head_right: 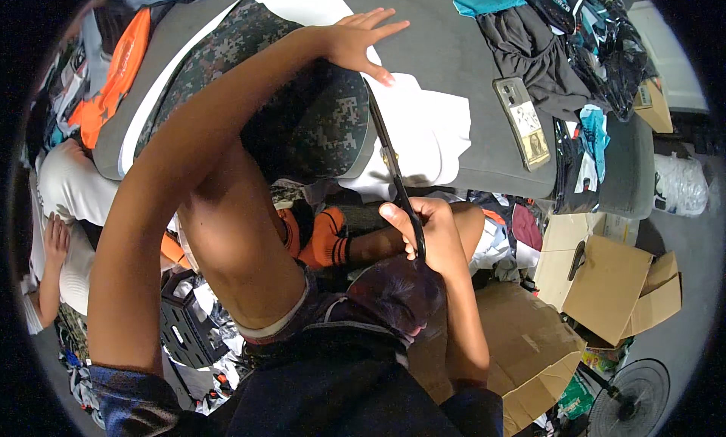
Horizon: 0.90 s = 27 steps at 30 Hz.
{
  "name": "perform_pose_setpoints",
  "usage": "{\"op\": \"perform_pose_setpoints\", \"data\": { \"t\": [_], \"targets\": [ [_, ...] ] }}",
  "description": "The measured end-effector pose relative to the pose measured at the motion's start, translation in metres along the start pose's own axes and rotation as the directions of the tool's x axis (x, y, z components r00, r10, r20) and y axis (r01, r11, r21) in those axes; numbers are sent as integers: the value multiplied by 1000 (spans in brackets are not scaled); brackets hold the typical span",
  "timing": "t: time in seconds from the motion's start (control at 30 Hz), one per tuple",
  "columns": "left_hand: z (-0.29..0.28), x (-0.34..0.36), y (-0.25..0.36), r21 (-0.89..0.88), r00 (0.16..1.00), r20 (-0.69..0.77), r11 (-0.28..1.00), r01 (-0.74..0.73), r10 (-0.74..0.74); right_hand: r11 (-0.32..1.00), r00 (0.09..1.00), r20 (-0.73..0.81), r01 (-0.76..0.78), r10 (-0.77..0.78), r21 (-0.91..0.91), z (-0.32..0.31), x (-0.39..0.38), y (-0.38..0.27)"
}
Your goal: Cutting a camouflage-patterned garment into pieces using scissors.
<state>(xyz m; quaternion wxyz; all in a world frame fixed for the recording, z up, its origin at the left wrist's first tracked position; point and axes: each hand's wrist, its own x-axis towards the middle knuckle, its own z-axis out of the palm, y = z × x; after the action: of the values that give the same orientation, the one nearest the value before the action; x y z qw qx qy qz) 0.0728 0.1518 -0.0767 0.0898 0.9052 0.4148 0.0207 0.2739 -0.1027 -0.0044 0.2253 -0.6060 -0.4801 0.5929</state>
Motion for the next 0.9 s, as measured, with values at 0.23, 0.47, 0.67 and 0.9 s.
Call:
{"op": "perform_pose_setpoints", "data": {
  "t": [0.23,0.47,0.67,0.9],
  "targets": [
    [-3,-2,1,-14,1000,14,1000,6,-6,1000,1000,5,-6,6,-21,-1,0,0],
    [-3,-1,1,-19,1000,25,1000,6,-5,1000,1000,19,3,-2,-27,-3,1,-1],
    [-4,2,-5,-111,999,24,994,-20,23,999,996,82,41,-43,33,-12,9,15],
    [-2,3,-9,-50,1000,12,999,-21,22,998,983,179,45,-51,35,-18,28,11]
  ]
}}
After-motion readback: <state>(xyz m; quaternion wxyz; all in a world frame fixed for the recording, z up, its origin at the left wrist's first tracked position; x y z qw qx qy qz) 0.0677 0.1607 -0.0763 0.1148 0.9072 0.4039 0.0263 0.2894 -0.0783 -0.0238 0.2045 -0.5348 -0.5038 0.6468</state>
